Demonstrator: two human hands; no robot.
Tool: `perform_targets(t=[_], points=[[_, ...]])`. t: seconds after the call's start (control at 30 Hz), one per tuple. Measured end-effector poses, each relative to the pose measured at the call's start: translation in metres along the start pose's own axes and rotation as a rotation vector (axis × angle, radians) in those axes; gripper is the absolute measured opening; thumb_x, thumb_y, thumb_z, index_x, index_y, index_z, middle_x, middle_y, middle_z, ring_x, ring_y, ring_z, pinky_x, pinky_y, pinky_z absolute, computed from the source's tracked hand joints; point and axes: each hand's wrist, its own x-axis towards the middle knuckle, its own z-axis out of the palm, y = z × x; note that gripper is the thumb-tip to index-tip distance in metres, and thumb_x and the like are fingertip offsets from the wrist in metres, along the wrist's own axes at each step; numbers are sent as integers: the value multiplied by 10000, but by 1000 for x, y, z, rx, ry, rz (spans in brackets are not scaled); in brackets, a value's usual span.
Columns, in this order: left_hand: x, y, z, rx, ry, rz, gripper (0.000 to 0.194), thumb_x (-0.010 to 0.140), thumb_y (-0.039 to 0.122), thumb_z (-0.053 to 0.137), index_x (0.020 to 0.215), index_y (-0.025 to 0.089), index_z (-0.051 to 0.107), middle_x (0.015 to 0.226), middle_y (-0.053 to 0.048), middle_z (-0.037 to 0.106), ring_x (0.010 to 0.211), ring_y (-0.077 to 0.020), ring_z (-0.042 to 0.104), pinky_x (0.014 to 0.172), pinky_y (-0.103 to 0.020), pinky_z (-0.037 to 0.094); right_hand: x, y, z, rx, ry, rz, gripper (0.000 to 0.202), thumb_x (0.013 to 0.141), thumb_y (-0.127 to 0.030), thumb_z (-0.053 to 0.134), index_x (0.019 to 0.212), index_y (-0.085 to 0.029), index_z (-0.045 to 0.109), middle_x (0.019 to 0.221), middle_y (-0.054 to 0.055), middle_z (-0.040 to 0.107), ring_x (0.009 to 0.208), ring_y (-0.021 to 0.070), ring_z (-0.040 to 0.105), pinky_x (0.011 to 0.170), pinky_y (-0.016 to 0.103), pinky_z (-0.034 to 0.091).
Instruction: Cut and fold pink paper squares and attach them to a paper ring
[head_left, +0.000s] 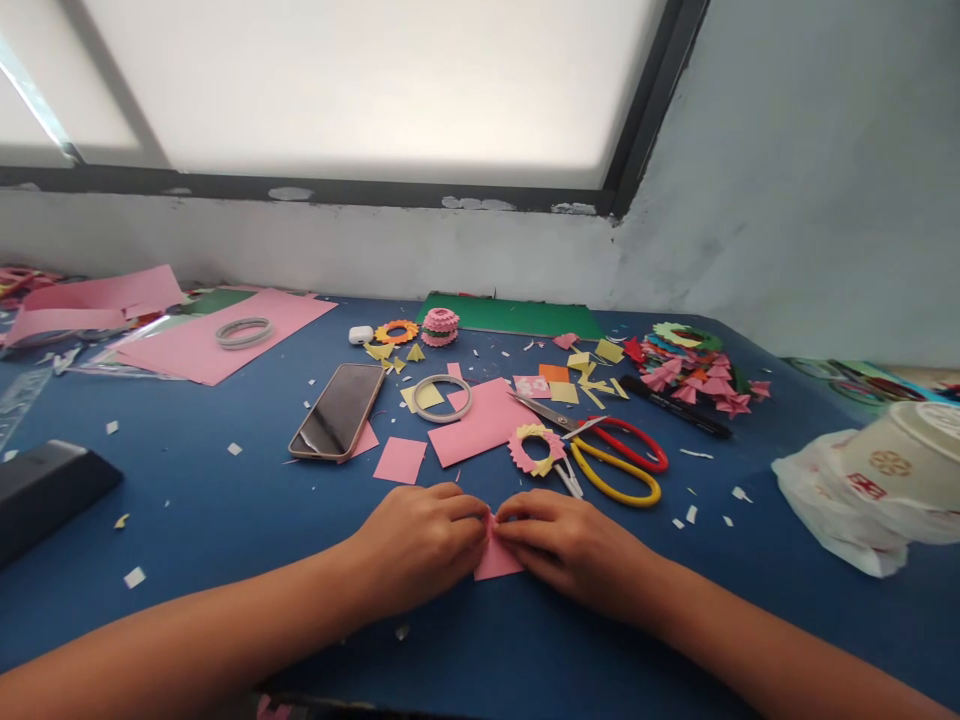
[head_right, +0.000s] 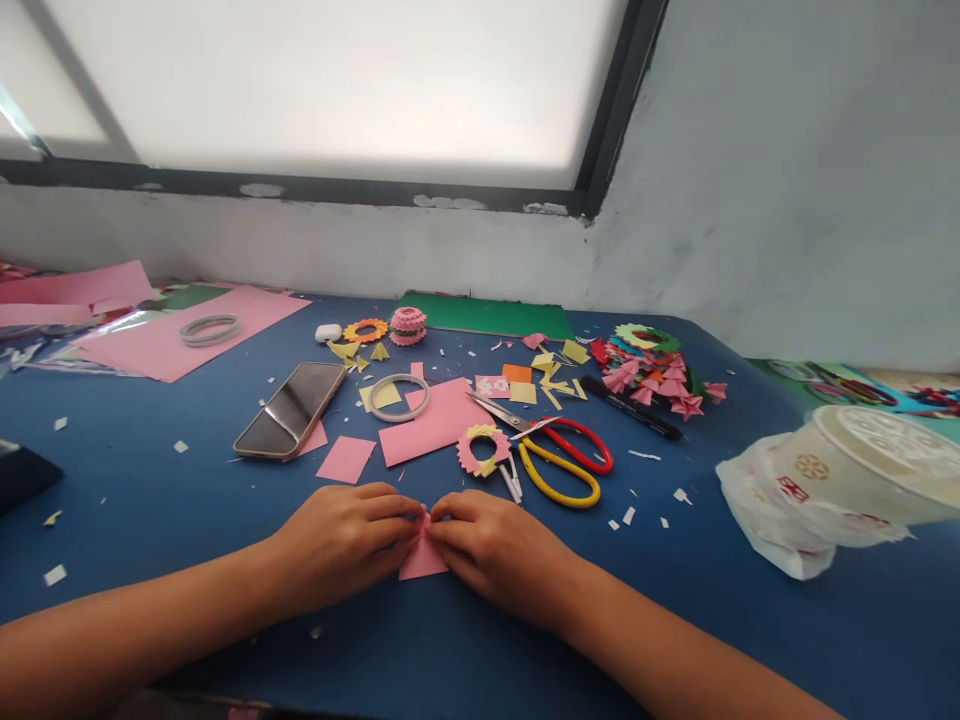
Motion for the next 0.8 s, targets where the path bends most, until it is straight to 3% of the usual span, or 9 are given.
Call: perform_targets(t=[0.5,0.8], points=[[0,3,-2,45,-46,87,275,907,172,407,790,143,654,864,-65,676,753,-166,619,635,-269,516,0,3,-4,-21,-43,-32,228,907,-194,433,989,-170,644,976,85,647,877,166,590,779,284,494],[-2,5,-5,-52,-75,-29,236,876,235,450,882,176,678,1028,-44,668,829,-192,625,618,-301,545,-1,4,-5,-27,-48,-57,232,911,-193,428,999,-160,640,989,89,651,888,166,588,790,284,497]])
